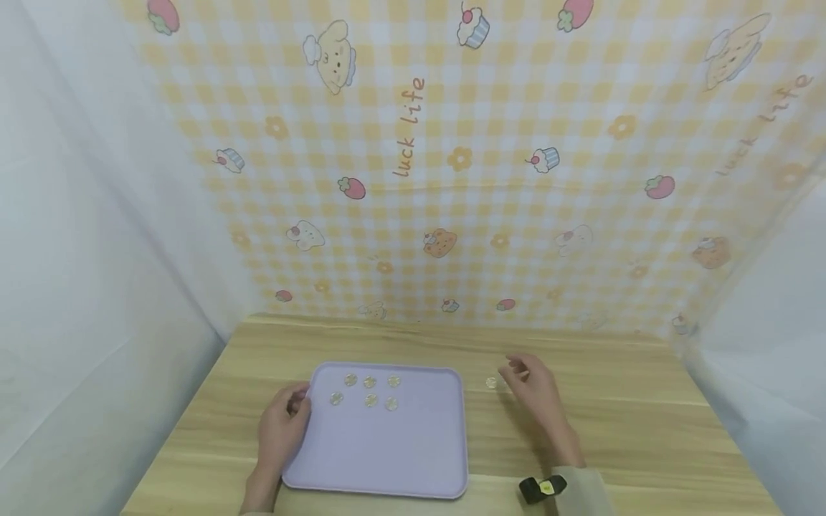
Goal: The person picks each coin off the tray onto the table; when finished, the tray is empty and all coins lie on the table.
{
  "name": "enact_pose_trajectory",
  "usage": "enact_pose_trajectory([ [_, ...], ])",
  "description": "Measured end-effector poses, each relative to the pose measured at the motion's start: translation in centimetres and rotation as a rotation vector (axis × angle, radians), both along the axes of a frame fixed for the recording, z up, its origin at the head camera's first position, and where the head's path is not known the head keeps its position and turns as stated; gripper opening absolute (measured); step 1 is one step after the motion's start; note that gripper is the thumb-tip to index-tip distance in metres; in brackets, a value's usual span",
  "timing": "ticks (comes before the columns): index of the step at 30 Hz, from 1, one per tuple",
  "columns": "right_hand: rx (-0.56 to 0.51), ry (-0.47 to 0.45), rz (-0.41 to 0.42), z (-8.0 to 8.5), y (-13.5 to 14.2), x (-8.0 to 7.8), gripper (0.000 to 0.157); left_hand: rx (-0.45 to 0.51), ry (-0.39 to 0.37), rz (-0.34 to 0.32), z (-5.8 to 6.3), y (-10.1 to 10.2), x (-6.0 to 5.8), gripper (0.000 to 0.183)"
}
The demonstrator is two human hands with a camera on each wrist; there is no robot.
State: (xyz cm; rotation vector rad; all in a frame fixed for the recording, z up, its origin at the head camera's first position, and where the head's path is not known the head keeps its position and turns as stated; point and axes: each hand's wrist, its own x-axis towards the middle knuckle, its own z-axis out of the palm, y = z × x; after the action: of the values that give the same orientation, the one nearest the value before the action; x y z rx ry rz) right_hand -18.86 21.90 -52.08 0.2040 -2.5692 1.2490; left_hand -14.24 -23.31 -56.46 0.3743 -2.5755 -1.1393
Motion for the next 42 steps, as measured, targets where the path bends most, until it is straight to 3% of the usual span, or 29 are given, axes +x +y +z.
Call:
enact_pose_trajectory([
  [19,-0.086,-0.032,0.110,0.8,-8.6,-0.8,0.032,0.004,0.029,-0.025,0.2,0.1,0.1,0.030],
  [35,-0.037,0.004,0.233,0.7,-15.0,-1.5,0.026,0.017,0.026,-0.012,0.4,0.1,0.2,0.030],
  [42,0.041,-0.085,0.237,-0.6,-16.4,-1.7,0.023,0.020,0.019,-0.017,0.2,0.2,0.0,0.030],
])
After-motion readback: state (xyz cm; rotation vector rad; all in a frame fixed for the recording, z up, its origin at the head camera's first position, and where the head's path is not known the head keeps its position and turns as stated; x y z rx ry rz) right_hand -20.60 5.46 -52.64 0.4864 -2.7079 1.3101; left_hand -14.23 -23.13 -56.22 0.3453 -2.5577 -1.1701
